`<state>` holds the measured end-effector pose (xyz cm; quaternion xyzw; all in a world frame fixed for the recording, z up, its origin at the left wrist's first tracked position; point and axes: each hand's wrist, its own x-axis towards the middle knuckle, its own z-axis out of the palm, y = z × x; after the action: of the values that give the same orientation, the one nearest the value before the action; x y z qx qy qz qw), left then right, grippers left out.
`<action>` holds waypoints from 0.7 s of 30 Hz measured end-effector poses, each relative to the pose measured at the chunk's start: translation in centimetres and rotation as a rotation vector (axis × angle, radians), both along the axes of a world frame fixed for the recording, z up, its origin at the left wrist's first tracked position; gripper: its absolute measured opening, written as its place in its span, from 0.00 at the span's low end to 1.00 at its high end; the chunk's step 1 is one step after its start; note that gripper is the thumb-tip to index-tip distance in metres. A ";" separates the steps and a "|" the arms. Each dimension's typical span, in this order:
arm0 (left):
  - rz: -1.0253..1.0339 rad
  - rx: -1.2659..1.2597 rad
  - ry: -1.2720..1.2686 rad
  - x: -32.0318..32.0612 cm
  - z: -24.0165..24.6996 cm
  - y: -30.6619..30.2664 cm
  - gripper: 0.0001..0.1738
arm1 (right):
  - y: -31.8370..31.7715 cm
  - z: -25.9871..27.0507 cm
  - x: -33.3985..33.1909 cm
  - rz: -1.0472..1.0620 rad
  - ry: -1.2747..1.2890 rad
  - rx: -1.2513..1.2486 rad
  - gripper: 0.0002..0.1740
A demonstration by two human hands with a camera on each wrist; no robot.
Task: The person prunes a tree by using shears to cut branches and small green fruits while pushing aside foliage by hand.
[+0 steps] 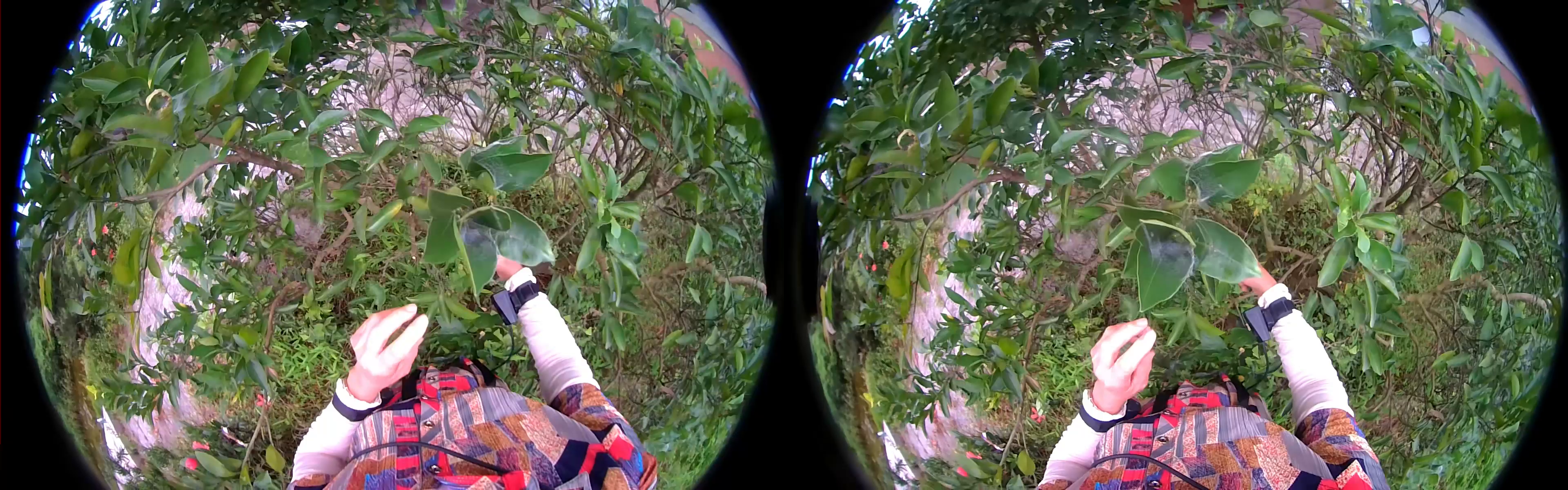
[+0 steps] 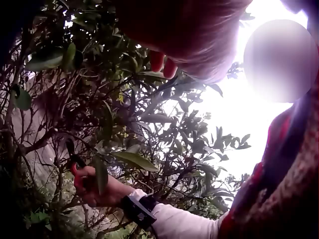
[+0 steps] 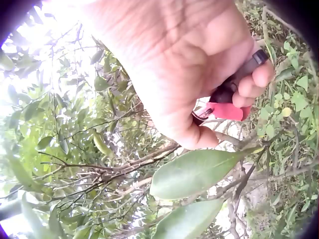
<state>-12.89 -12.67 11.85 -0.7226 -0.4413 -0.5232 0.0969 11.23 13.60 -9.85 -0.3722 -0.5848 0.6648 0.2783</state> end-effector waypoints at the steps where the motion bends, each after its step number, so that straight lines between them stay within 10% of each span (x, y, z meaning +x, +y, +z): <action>1: -0.002 -0.079 -0.006 0.2 -0.1 0.4 0.27 | -0.3 2.0 -0.3 0.007 -0.002 0.002 0.27; 3: -0.019 -0.208 0.020 0.4 -1.1 1.1 0.32 | -1.6 9.3 -1.6 0.037 -0.379 -0.167 0.24; 7: 0.029 -0.370 -0.028 2.4 -1.5 3.5 0.43 | 0.7 3.4 -1.6 0.044 -0.135 -0.208 0.20; 16: 0.091 -0.474 -0.159 4.9 -3.4 7.3 0.57 | -0.8 11.1 -3.5 0.159 -0.568 0.242 0.30; 19: 0.059 -0.621 -0.312 4.4 -4.1 7.7 0.42 | -2.4 12.5 -3.6 0.007 -0.199 0.607 0.36; 21: 0.073 -0.464 -0.215 3.7 -3.9 8.3 0.33 | -0.1 13.1 -5.4 0.112 -0.772 0.213 0.33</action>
<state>-9.19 -4.36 7.92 -0.6494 -0.5831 -0.4778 -0.1001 5.83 13.54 3.24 -0.5311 -0.7313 0.4262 0.0387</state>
